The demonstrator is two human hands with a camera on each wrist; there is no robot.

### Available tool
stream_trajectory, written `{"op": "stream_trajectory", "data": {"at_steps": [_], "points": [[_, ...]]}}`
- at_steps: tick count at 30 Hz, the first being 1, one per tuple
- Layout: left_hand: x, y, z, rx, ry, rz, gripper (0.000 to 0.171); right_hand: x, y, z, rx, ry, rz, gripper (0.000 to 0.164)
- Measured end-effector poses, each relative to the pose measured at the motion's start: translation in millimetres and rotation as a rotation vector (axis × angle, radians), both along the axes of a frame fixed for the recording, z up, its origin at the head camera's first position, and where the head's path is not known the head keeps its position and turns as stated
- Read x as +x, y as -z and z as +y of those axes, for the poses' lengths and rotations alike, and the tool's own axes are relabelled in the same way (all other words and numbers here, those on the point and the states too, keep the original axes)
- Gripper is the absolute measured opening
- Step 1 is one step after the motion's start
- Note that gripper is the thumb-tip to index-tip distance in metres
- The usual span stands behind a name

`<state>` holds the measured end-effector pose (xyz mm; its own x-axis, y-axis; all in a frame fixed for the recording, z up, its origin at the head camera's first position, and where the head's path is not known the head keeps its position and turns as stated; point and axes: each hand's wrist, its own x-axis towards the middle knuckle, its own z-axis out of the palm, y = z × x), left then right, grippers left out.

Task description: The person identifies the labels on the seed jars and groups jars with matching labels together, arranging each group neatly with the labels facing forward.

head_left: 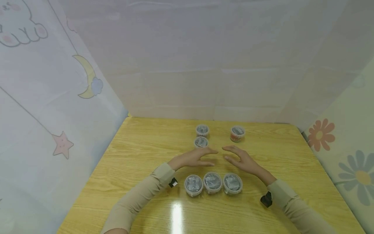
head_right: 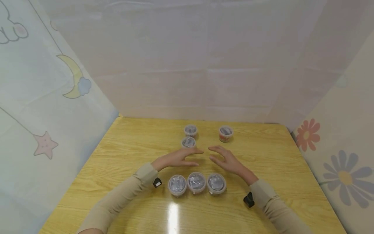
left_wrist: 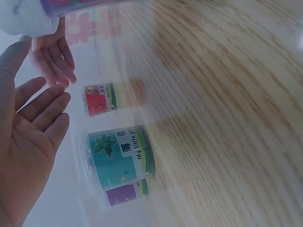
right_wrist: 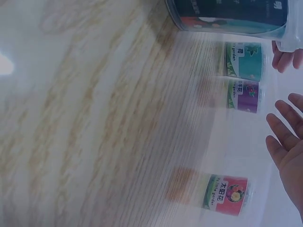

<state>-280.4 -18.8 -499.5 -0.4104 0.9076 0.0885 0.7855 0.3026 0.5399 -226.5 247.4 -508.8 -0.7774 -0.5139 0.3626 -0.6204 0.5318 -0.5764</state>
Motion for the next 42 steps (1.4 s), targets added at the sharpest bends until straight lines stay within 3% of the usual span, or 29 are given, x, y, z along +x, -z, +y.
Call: {"op": "stream_trajectory", "data": {"at_steps": [10,23,31,34,42], "points": [[5.4,-2.4,-8,-0.007,-0.010,-0.024,0.066,22.7,-32.3,-16,0.015,-0.016,-0.036,0.041],[16.0,0.0,-12,-0.057,-0.026,-0.013,0.069,29.1,-31.7,-22,0.034,-0.054,-0.070,0.044],[16.9,-5.8,-14,-0.073,-0.011,-0.017,0.069,31.3,-35.5,-23,0.040,-0.058,-0.084,0.044],[17.8,-7.3,-16,-0.085,-0.010,-0.022,0.068,32.0,-33.2,-23,0.050,-0.060,-0.084,0.045],[21.6,-9.3,-18,-0.128,0.010,-0.005,0.069,23.4,-1.5,-12,0.060,-0.075,-0.071,0.049]]}}
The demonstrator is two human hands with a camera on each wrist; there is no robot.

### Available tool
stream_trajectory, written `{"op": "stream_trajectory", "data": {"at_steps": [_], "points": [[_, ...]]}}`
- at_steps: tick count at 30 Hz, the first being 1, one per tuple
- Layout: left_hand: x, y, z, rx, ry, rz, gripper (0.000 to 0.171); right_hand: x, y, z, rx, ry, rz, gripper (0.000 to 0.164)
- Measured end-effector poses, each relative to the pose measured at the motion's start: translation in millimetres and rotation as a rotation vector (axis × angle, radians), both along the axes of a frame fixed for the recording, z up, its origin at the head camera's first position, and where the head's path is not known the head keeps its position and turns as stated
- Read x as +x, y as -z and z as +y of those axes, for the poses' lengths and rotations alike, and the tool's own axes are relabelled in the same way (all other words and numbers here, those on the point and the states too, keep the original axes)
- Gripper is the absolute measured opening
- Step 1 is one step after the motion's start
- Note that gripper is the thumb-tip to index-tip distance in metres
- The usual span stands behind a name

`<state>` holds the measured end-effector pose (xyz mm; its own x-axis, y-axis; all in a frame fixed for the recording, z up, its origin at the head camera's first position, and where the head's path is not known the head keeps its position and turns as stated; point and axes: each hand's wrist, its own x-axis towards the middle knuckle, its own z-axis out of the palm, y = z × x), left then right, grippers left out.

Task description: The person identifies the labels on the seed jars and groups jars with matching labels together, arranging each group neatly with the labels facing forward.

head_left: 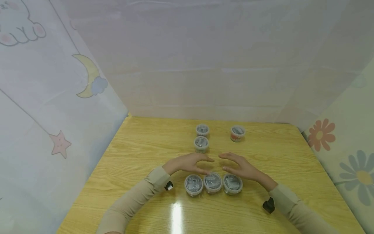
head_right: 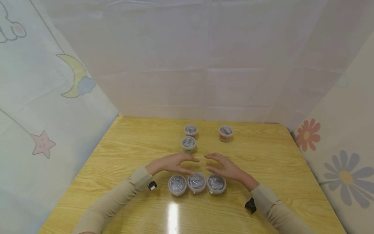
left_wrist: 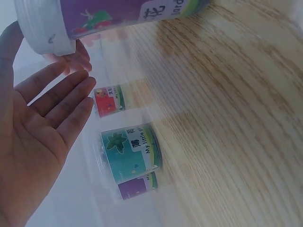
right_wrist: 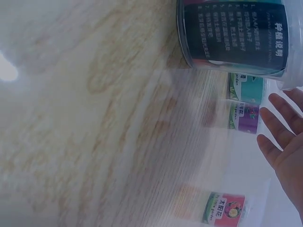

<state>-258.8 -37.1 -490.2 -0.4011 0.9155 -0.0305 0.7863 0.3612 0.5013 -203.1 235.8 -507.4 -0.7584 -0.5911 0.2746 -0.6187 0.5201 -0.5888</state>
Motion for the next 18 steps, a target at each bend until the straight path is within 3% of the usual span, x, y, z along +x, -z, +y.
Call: {"op": "stream_trajectory", "data": {"at_steps": [10,18], "points": [[5.0,-4.1,-1,-0.017,0.020,-0.012,0.072,4.1,4.1,-1,-0.009,-0.060,-0.037,0.054],[9.7,-5.6,-1,-0.028,0.024,-0.009,0.075,9.7,4.7,-4,0.018,-0.059,-0.049,0.058]]}}
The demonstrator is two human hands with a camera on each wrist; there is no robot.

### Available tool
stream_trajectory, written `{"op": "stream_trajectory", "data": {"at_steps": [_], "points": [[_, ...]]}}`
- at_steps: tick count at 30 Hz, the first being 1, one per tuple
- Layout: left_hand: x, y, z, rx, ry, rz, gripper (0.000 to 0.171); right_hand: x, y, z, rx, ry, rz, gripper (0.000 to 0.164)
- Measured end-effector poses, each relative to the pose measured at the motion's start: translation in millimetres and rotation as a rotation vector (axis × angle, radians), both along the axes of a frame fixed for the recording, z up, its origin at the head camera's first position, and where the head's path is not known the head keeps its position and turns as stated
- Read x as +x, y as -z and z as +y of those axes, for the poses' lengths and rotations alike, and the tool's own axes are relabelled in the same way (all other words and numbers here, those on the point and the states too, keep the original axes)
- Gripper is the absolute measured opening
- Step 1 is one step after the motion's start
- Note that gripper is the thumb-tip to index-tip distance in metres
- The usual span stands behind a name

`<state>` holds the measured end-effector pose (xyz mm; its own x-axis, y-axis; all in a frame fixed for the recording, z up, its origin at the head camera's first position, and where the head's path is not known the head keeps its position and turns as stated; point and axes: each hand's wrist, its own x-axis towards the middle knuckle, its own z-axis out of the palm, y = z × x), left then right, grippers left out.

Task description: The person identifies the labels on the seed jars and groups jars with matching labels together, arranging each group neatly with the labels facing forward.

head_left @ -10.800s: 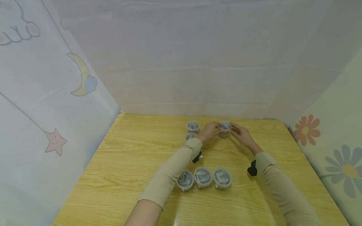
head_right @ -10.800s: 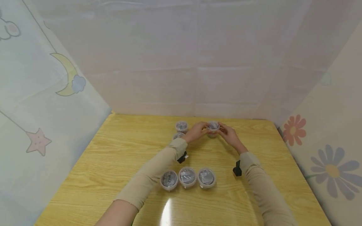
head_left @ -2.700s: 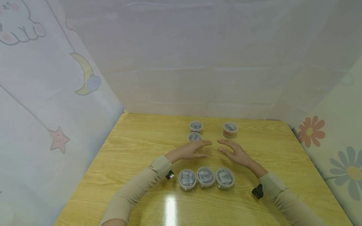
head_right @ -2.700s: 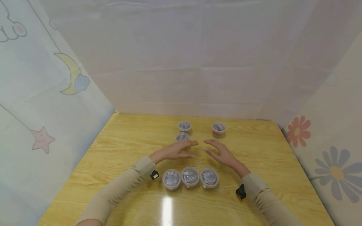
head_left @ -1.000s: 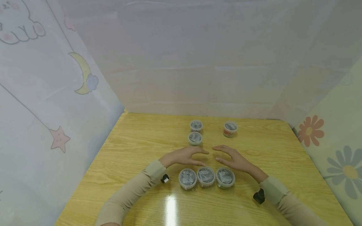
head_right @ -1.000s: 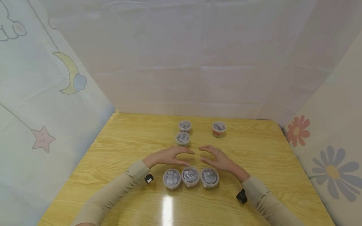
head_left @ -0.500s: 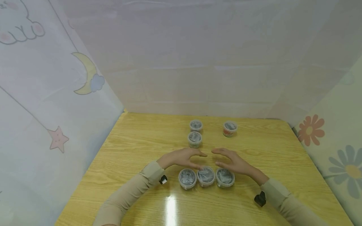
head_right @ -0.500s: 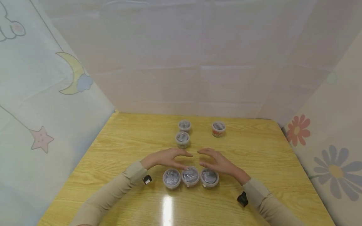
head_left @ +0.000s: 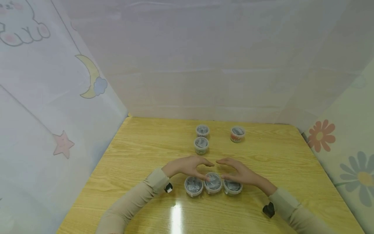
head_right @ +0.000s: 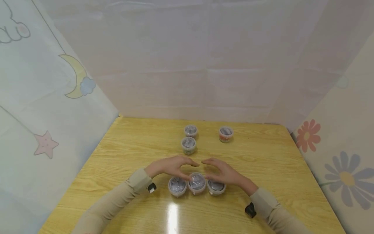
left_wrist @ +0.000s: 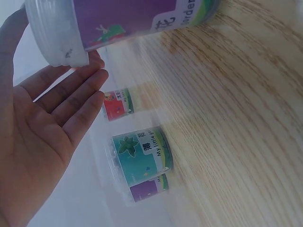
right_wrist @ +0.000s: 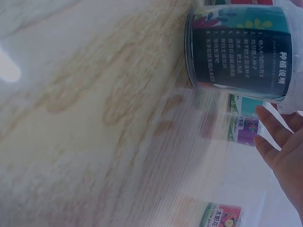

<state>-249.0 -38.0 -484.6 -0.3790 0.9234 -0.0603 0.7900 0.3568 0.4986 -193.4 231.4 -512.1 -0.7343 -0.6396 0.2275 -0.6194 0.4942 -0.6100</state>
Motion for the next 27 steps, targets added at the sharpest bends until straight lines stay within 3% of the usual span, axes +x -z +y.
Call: {"op": "stream_trajectory", "data": {"at_steps": [18,27], "points": [[7.8,1.7,1.4,-0.048,0.024,0.100,0.081,6.2,-1.9,-5.0,0.032,-0.030,-0.027,0.068],[9.1,3.9,-0.3,-0.058,0.034,0.104,0.076,9.2,-3.0,-7.5,0.019,-0.050,-0.029,0.069]]}}
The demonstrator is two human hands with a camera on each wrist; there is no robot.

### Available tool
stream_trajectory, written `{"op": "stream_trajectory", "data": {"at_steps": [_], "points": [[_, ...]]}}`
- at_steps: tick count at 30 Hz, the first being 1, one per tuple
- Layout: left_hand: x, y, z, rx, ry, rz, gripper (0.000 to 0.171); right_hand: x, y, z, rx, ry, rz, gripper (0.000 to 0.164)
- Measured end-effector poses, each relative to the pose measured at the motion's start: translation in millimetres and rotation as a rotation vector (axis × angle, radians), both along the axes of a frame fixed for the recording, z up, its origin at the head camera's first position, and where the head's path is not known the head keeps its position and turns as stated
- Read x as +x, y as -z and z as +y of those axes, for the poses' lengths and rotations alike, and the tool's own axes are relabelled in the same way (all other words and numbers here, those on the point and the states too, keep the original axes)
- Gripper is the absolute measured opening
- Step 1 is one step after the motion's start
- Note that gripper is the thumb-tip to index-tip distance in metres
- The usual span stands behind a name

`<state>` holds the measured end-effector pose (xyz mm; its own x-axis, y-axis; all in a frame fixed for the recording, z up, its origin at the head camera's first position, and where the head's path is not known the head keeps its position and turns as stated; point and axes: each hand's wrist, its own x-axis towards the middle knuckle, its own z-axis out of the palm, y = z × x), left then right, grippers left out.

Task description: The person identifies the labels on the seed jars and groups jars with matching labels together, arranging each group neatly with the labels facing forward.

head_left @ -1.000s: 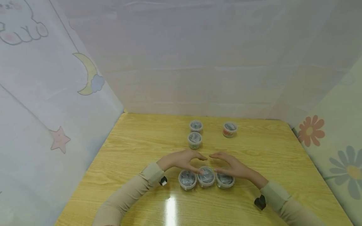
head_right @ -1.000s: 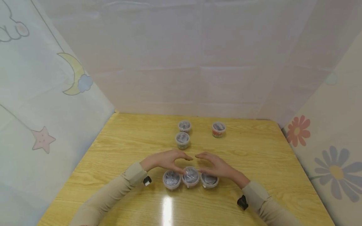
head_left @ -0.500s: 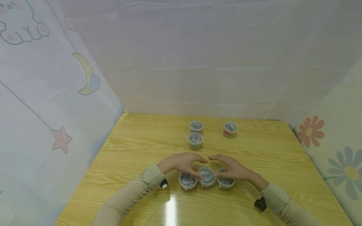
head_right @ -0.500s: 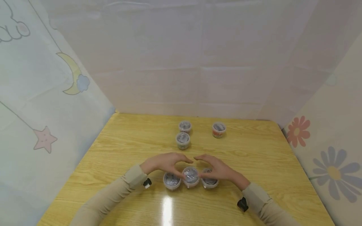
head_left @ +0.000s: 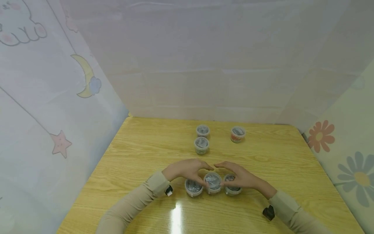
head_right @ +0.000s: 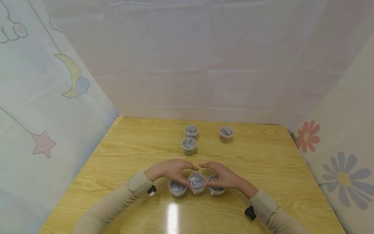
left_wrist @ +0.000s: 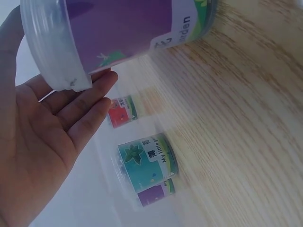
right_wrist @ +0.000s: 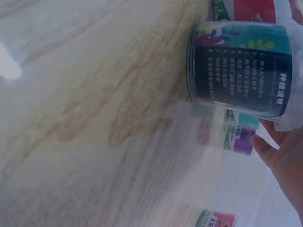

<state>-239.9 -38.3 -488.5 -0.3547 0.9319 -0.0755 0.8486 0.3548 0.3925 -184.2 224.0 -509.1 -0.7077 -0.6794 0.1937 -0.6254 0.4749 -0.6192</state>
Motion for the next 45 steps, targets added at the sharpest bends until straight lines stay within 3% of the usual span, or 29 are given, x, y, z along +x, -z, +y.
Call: {"op": "stream_trajectory", "data": {"at_steps": [26,34,41,45], "points": [[10.6,1.9,4,-0.041,0.023,0.119,0.075,3.9,5.3,-8,0.075,-0.005,0.151,0.070],[9.7,4.4,3,-0.010,0.023,0.075,0.074,5.8,2.6,-9,0.095,0.011,0.124,0.068],[3.1,7.4,2,0.071,0.015,-0.048,0.071,4.9,0.3,-10,0.044,0.002,0.122,0.062],[-0.1,5.8,2,0.107,0.018,-0.080,0.071,4.3,-2.1,-9,0.027,0.019,0.109,0.061]]}}
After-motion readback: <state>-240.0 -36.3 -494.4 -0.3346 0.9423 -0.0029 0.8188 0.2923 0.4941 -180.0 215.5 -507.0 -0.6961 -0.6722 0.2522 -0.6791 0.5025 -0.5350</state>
